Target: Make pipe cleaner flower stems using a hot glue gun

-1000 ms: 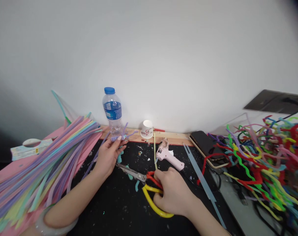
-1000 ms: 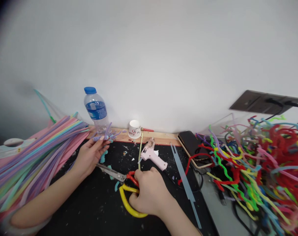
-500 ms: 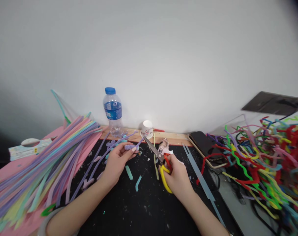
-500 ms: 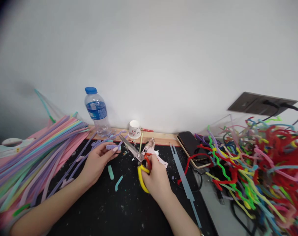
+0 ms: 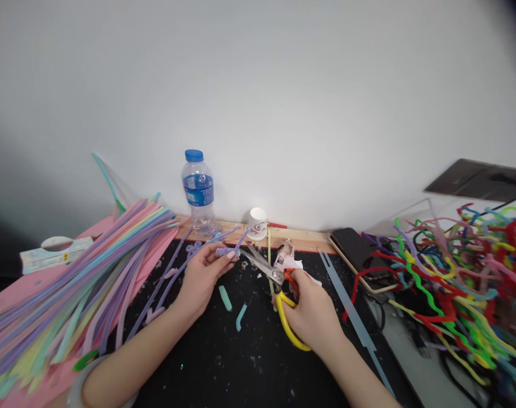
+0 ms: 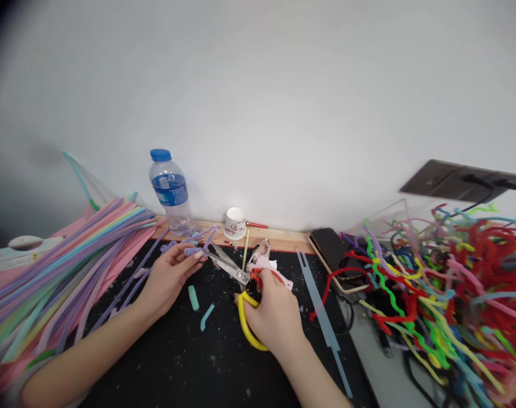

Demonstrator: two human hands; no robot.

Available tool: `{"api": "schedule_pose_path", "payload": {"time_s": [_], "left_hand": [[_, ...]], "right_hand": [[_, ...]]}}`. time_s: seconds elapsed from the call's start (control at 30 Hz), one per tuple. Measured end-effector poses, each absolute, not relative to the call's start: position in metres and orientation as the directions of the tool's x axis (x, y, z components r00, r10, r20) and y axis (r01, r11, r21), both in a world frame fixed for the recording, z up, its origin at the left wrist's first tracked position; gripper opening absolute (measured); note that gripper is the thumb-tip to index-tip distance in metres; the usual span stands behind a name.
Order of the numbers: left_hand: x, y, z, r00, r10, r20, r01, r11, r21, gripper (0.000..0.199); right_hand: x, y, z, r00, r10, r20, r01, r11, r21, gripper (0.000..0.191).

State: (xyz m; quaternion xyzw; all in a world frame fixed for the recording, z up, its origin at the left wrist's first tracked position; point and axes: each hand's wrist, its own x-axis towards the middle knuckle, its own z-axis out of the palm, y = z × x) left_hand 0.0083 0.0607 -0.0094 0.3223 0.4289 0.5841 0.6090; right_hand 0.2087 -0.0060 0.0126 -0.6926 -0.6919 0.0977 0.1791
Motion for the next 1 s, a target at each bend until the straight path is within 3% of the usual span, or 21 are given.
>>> {"api": "schedule_pose_path", "payload": {"time_s": [0.57, 1.0], "left_hand": [[0.0061, 0.0612, -0.0100, -0.020, 0.991, -0.132, -0.454, 0.109, 0.884, 0.033], [0.0074, 0.0581, -0.0107, 0.076, 0.993, -0.089, -0.268, 0.106, 0.958, 0.030]], "right_hand": [[0.2069, -0.0054, 0.0111, 0.003, 0.995, 0.104, 0.928, 0.036, -0.371, 0.023], [0.2071, -0.0048, 0.0097, -0.034, 0.995, 0.098, 0.914, 0.070, -0.399, 0.026]]}}
